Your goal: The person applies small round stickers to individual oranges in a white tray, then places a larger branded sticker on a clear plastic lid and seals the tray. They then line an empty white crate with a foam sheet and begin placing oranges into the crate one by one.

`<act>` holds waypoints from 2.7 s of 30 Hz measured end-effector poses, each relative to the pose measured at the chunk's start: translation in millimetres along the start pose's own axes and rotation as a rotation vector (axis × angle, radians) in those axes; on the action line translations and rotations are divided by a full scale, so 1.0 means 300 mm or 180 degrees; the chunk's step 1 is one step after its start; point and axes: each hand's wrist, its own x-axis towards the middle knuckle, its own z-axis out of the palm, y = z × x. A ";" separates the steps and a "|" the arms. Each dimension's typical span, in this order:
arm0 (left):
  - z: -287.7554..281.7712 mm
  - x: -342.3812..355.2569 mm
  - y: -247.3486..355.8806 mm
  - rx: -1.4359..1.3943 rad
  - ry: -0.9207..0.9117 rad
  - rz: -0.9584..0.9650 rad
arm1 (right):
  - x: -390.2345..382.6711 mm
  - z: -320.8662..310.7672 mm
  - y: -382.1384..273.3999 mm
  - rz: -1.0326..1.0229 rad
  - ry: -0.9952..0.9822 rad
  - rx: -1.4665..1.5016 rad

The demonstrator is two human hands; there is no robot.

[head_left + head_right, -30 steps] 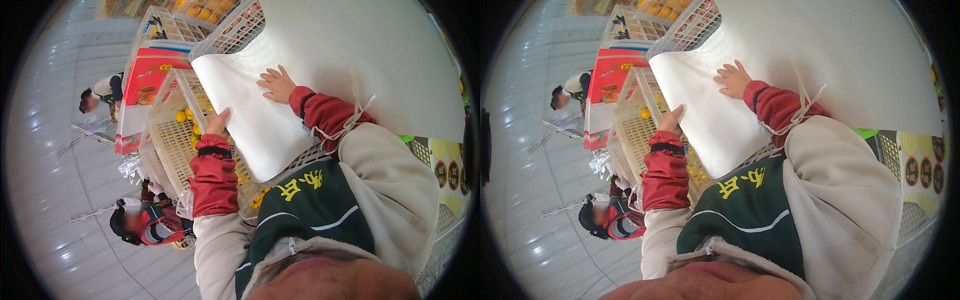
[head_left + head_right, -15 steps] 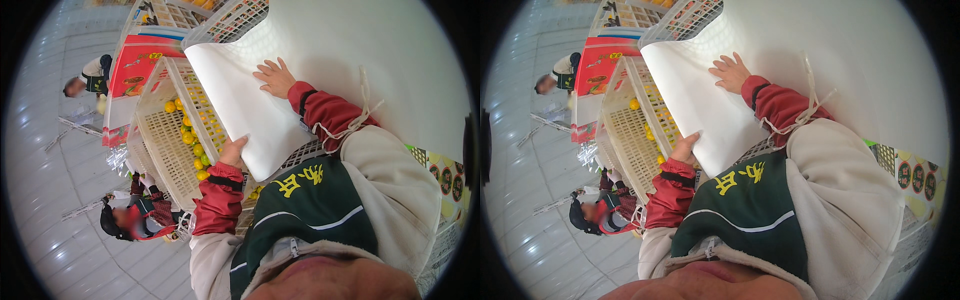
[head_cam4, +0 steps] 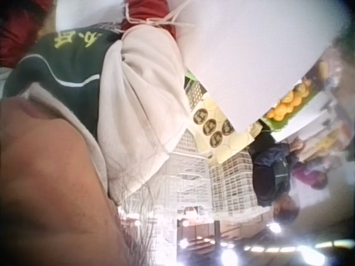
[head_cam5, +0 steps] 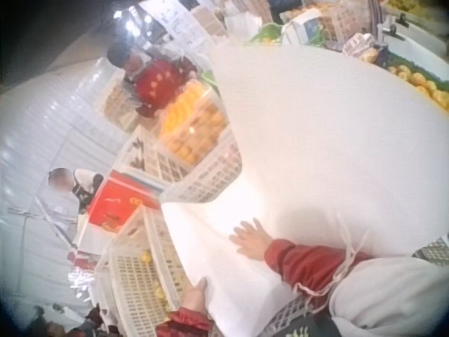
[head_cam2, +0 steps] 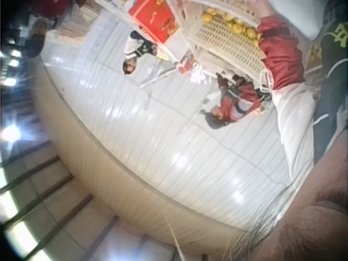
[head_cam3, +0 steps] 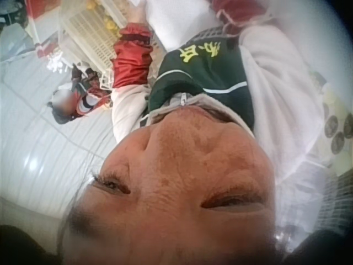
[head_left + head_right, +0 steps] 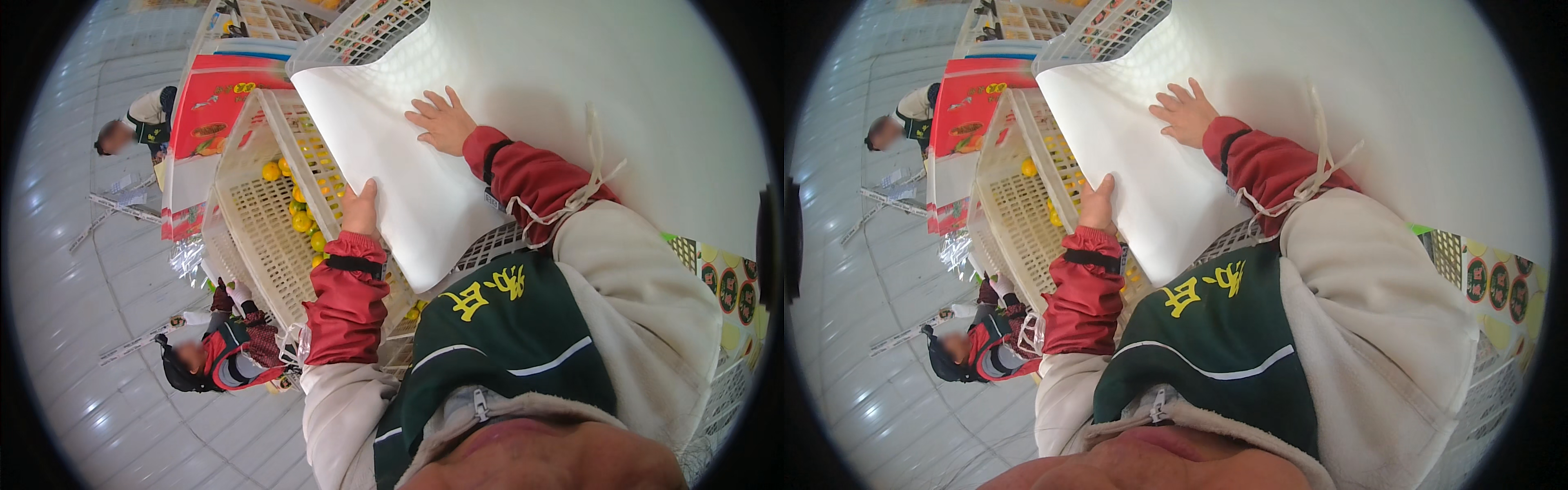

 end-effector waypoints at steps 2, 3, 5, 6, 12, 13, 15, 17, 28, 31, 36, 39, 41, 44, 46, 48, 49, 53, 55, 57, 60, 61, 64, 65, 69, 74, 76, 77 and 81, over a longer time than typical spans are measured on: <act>0.004 -0.012 -0.001 -0.0068 -0.0038 0.0048 | 0.004 0.005 -0.018 0.0030 -0.0057 -0.0090; 0.008 -0.016 0.000 -0.0113 -0.0046 0.0002 | 0.009 0.010 -0.030 -0.0045 -0.0065 -0.0078; 0.019 -0.018 0.004 -0.0211 -0.0095 0.0062 | 0.024 0.027 -0.057 -0.0107 -0.0183 -0.0060; 0.025 -0.014 0.008 -0.0172 -0.0082 0.0023 | 0.032 0.036 -0.065 -0.0062 -0.0205 -0.0199; 0.033 0.028 0.020 0.0049 -0.0008 0.0088 | 0.078 0.116 -0.092 -0.0014 -0.0229 -0.0411; 0.032 0.033 0.019 0.0036 -0.0006 0.0058 | 0.082 0.127 -0.093 0.0007 -0.0216 -0.0431; 0.029 0.039 0.018 0.0048 -0.0002 0.0039 | 0.087 0.144 -0.093 0.0027 -0.0167 -0.0446; 0.027 0.048 0.014 0.0061 -0.0002 0.0139 | 0.091 0.154 -0.092 0.0023 -0.0165 -0.0419; -0.028 0.130 -0.033 0.0849 0.0147 0.0470 | 0.119 0.181 -0.109 0.0004 -0.0049 -0.0101; -0.027 0.140 -0.018 0.0517 0.0061 0.0293 | 0.133 0.172 -0.099 0.0017 -0.0408 -0.0236; -0.029 0.153 0.007 0.0825 0.0073 0.0338 | 0.134 0.186 -0.085 -0.0109 -0.0126 -0.0104; -0.030 0.151 0.013 0.0820 0.0133 0.0385 | 0.130 0.202 -0.077 -0.0190 -0.0024 -0.0064; -0.025 0.148 0.014 0.0752 0.0199 0.0409 | 0.131 0.207 -0.067 -0.0188 -0.0005 -0.0069; -0.014 0.135 0.011 0.1044 0.0270 0.0638 | 0.133 0.205 -0.063 -0.0154 0.0031 -0.0037; -0.008 0.126 0.012 0.0999 0.0201 0.0586 | 0.130 0.198 -0.070 -0.0132 0.0083 0.0029; -0.002 0.113 0.016 0.1088 0.0152 0.0705 | 0.120 0.189 -0.085 -0.0105 0.0003 -0.0074; 0.003 0.103 0.017 0.1204 0.0159 0.0773 | 0.117 0.187 -0.092 -0.0097 -0.0004 -0.0144; 0.017 0.058 0.013 0.1021 0.0179 0.0953 | 0.095 0.179 -0.105 0.0010 0.0146 -0.0696; 0.019 0.050 0.012 0.0897 0.0181 0.0961 | 0.097 0.184 -0.104 -0.0031 0.0288 -0.0595; 0.011 0.061 0.014 0.0881 0.0223 0.0926 | 0.113 0.194 -0.105 -0.0054 0.0257 -0.0550; -0.004 0.089 0.007 0.1121 0.0317 0.1063 | 0.135 0.201 -0.110 -0.0023 0.0123 -0.0540; -0.010 0.102 0.005 0.1234 0.0310 0.0996 | 0.146 0.195 -0.112 -0.0001 0.0077 -0.0500; -0.025 0.142 -0.011 0.1403 0.0342 0.0966 | 0.192 0.142 -0.108 0.0163 -0.0788 -0.0176; -0.031 0.152 -0.022 0.1516 0.0434 0.1074 | 0.208 0.110 -0.107 0.0139 -0.0946 0.0032; -0.064 0.233 -0.083 0.1652 0.0239 0.1376 | 0.241 -0.071 -0.169 0.0308 -0.0857 0.1255; -0.138 0.419 -0.171 0.1665 0.0091 0.1363 | 0.039 -0.409 -0.407 -0.0632 -0.0318 0.1758; -0.171 0.476 -0.205 0.1947 0.0019 0.1569 | -0.121 -0.553 -0.476 -0.1609 -0.0540 0.1978; -0.184 0.504 -0.204 0.2032 0.0091 0.1441 | -0.195 -0.627 -0.500 -0.2015 -0.0733 0.1965; -0.194 0.503 -0.225 0.1165 -0.0147 0.1394 | -0.573 -0.973 -0.388 -0.2690 -0.0598 0.2687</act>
